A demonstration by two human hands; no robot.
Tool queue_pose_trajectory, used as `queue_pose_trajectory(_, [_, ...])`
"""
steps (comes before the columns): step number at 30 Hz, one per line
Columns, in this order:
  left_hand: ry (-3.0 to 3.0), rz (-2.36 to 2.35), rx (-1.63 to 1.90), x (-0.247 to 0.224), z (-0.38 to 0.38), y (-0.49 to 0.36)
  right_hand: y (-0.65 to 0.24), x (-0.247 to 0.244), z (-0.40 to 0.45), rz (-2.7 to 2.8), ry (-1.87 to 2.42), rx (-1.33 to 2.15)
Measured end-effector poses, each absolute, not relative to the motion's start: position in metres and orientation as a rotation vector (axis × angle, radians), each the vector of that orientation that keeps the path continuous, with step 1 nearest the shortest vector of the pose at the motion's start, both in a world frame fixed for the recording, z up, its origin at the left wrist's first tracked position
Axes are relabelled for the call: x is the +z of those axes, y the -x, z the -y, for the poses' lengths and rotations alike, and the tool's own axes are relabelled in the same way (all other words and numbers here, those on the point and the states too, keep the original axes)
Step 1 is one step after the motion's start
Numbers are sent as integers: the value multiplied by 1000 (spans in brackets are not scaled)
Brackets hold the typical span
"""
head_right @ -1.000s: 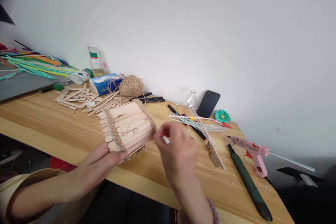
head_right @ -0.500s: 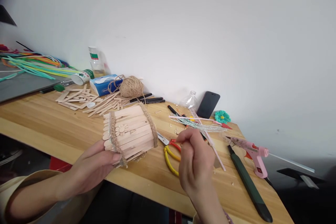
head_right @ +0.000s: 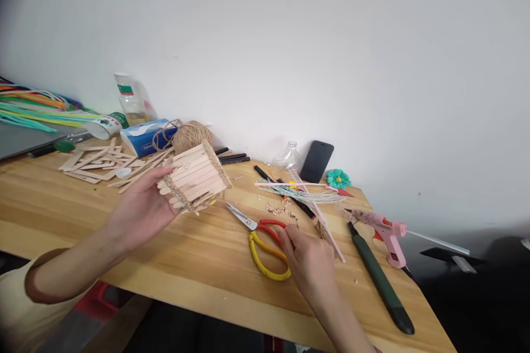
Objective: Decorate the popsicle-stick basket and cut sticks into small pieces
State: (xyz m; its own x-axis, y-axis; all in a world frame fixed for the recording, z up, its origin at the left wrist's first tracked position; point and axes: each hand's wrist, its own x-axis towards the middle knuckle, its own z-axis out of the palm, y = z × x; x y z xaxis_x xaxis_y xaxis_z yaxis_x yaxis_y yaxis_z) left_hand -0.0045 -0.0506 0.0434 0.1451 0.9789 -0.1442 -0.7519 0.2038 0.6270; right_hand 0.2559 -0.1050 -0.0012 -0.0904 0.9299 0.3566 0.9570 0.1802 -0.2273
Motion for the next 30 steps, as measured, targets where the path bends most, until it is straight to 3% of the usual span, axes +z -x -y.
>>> queue_pose_trajectory(7, [-539, -619, 1372, 43, 23, -3, -252, -22, 96, 2394, 1915, -20])
queue_pose_trajectory(14, [-717, -626, 1415, 30, 1, 2, -259, -41, 82, 2260, 1975, 99])
queue_pose_trajectory(23, [-743, -490, 1312, 15, -8, -2, -232, 2, 60, 1877, 1728, 61])
queue_pose_trajectory(25, [-712, -463, 1268, 12, -6, -3, -223, 2, 53, 1849, 1667, 300])
queue_pose_trajectory(29, [-671, -407, 1211, 6, -3, -1, -222, -18, 49, 1699, 1153, 1368])
queue_pose_trajectory(30, [-664, -386, 1201, 5, -3, -1, -223, -23, 51, 1661, 1065, 1493])
